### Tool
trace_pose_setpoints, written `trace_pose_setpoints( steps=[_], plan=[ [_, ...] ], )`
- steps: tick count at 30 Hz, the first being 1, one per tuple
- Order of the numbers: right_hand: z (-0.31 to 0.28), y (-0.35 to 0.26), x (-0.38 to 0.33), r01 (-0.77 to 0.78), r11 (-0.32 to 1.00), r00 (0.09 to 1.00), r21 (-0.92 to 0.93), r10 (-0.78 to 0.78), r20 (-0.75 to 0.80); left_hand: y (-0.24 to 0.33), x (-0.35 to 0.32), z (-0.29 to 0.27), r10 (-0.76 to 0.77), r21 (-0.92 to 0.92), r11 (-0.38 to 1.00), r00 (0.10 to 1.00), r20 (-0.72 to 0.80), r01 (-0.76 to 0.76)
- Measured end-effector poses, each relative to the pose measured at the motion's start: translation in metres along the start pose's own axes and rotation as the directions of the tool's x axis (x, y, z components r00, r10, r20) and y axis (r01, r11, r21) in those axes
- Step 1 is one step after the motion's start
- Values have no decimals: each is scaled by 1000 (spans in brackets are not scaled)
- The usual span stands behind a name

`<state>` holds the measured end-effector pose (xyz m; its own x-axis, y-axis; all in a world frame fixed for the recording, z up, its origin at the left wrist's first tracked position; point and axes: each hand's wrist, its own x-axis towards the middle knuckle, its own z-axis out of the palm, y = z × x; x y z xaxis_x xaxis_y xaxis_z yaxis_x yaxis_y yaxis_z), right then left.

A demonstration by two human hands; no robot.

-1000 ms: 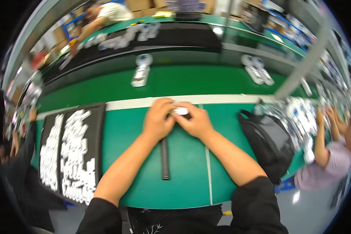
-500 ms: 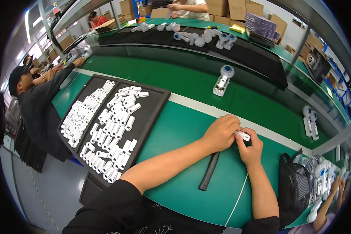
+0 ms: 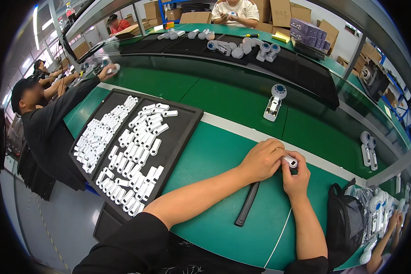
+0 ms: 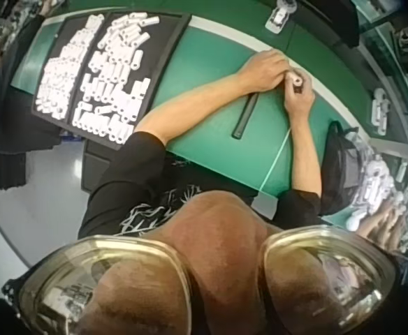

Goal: The person assembles handheld fans by placing plastic components into the fan bodies, securing them with a mallet, and pressing the power buttons to test the lights.

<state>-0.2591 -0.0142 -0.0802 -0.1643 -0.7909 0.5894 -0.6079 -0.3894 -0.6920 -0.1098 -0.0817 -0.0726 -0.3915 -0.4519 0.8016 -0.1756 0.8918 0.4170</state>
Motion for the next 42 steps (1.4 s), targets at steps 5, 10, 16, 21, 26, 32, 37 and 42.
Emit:
trace_pose_setpoints(
  steps=[5,10,16,21,26,32,37,42],
  plan=[
    [3,3,-1,-2,999,1000,51,1,18,0,0,-1,-5,14,1000,1000,-12,5],
    [4,7,0,14,1000,1000,4,-14,22,-2,-2,-3,-13,10,1000,1000,2,13],
    [3,4,-1,-55,996,998,71,53,35,-2,-3,1,-12,-16,1000,1000,-17,12],
    [4,5,-1,-89,994,995,68,85,55,-2,-4,-2,-16,-18,1000,999,-30,15],
    [-6,4,0,-49,998,999,30,48,20,2,2,5,-7,-49,999,1000,-5,7],
    [8,-5,2,-21,1000,999,-23,21,27,-8,-2,-3,-36,1,999,997,72,36],
    [2,-11,0,-74,996,997,52,72,31,0,2,-2,-7,2,1000,998,64,7],
    [-3,-4,1,-24,998,1000,59,23,12,1,5,4,-2,-2,1000,997,71,2]
  ],
)
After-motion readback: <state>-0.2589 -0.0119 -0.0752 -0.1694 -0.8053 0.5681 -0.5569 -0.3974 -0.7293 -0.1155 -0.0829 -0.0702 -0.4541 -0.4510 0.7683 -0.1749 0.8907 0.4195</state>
